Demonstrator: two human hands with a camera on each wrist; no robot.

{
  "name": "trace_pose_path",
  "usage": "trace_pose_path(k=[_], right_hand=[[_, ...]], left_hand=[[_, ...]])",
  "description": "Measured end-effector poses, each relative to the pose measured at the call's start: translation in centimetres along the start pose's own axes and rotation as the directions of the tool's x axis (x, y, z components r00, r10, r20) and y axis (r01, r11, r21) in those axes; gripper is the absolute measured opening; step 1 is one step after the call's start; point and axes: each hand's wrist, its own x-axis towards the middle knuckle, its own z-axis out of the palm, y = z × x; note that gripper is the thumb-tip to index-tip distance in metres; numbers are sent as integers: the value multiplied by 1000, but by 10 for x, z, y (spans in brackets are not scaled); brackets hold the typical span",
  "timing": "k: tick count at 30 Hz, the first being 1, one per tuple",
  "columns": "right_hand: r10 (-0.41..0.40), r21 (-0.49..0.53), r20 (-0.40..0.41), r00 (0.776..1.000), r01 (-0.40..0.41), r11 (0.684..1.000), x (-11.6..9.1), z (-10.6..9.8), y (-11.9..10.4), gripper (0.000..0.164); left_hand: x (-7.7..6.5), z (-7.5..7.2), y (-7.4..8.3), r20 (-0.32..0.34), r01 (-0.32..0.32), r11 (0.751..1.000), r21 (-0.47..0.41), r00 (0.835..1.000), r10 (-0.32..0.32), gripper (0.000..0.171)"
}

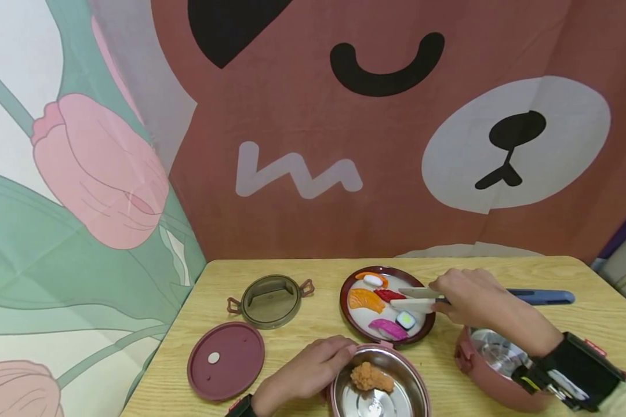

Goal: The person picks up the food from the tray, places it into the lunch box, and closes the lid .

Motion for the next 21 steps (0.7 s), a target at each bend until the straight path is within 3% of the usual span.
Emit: trace_pose_path(k=[12, 21], right_hand=[[-14, 6, 6, 1000, 14, 1000, 4, 4, 3, 14], [-28, -16, -10, 1000, 28, 999, 3, 2, 5, 14]], left_hand=[[-1, 1, 0, 5, 39, 999, -5, 999, -39, 45], [-1, 0, 1, 3, 29, 1000, 8, 1000, -29, 44]])
